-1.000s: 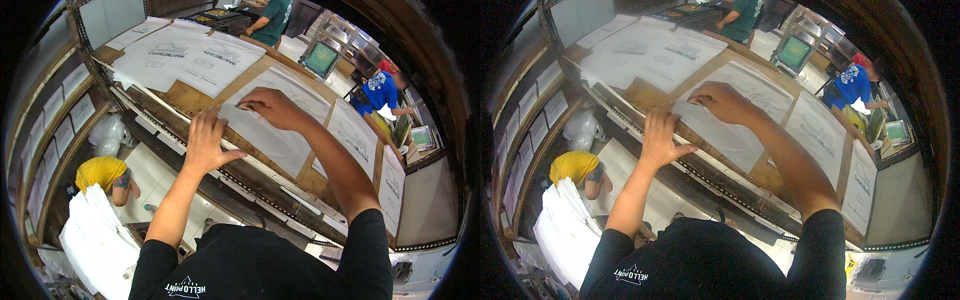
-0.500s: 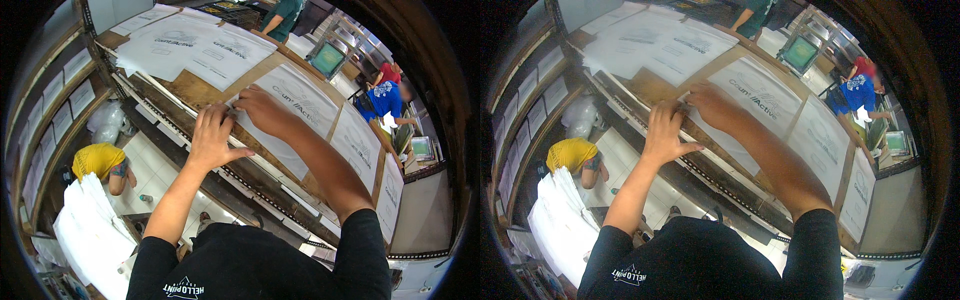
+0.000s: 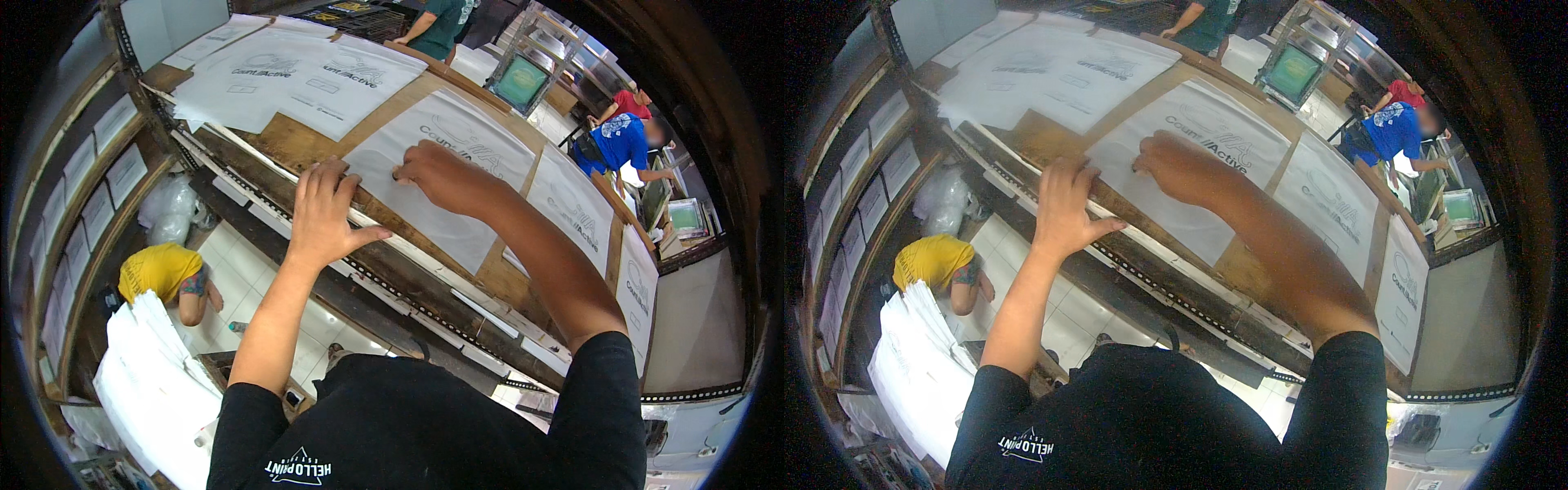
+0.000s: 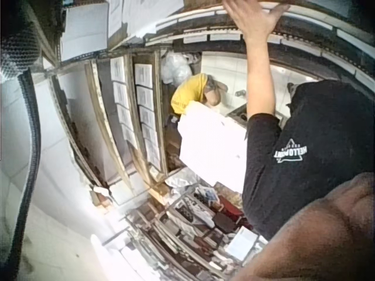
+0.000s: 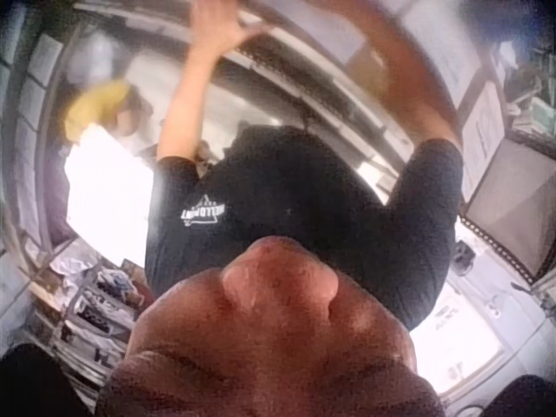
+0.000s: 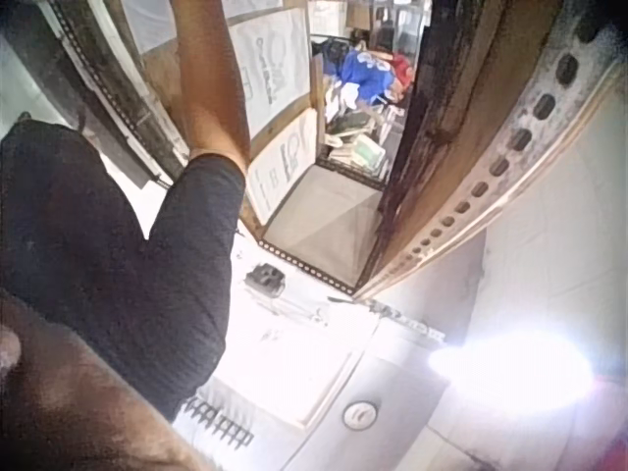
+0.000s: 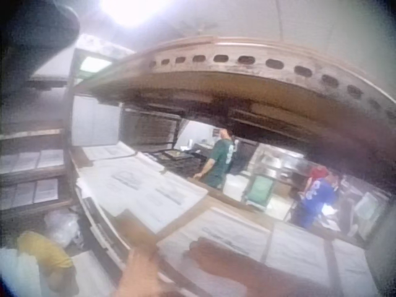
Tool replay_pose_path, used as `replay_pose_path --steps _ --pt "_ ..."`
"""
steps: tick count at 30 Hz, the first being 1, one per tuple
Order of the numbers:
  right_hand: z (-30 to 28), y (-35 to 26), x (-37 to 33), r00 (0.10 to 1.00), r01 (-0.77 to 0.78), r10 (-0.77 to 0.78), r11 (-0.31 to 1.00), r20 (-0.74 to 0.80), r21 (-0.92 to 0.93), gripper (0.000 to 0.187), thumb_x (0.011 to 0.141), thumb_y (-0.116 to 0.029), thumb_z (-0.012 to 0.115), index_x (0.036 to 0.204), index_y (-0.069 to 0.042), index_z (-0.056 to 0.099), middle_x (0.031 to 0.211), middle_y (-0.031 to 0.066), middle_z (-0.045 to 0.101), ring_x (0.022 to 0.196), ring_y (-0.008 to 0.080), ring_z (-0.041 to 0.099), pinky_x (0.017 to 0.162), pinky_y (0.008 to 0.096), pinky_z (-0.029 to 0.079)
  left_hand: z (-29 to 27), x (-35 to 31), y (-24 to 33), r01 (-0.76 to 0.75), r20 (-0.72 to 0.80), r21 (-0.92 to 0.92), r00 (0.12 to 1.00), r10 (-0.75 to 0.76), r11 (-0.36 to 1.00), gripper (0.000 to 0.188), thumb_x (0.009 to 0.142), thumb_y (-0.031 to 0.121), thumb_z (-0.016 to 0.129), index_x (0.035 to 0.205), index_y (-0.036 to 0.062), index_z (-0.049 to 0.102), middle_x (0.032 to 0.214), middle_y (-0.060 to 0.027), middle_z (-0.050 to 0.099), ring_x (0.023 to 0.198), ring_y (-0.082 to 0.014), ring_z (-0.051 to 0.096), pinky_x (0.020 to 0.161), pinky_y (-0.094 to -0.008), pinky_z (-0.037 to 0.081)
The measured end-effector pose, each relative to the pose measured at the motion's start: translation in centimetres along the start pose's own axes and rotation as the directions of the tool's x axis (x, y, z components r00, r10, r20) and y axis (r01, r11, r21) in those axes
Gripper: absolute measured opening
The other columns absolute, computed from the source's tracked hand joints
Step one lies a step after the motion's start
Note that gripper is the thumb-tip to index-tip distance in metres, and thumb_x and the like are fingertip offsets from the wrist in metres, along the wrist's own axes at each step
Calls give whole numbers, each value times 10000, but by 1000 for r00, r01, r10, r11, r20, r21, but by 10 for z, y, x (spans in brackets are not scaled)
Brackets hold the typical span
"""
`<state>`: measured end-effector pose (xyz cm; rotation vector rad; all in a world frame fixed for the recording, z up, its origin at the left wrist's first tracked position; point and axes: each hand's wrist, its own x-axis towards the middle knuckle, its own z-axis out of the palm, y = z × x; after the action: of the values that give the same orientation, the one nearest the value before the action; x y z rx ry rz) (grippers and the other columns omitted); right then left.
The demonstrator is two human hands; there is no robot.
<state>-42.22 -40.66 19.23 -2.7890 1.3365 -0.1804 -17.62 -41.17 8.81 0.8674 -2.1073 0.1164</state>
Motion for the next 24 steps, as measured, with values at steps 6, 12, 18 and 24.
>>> replay_pose_path --steps 6,12,18,24 --pt "-10 0 -77 999 -13 10 997 37 81 240 916 -15 603 1119 -42 728 985 138 622 1003 321 580 915 438 497 3 3 4 -19 -10 -16 1000 19 1000 940 677 765 755 1232 22 603 1358 -218 539 1326 -421 482 1176 -600 302" --pt "-19 -21 -136 993 -91 85 993 81 80 344 835 27 599 1158 -29 701 1019 132 622 1033 320 580 933 431 508 2 -2 0 -29 -3 26 1000 29 999 996 673 748 744 1300 -10 587 1392 -259 516 1317 -472 450 1132 -594 310" --pt "-24 -46 -145 991 -130 127 988 48 78 300 916 11 603 1196 -19 708 942 166 608 997 336 599 868 432 519 2 0 3 -17 -28 18 999 18 1000 931 686 761 746 1234 21 610 1351 -214 546 1322 -424 481 1168 -591 309" --pt "-29 -54 -141 978 -175 157 975 135 134 267 915 0 612 1164 19 705 942 177 625 974 336 624 862 436 521 -5 -1 6 25 22 12 999 -25 1000 926 679 738 769 1239 19 606 1359 -213 530 1324 -421 471 1166 -582 312"
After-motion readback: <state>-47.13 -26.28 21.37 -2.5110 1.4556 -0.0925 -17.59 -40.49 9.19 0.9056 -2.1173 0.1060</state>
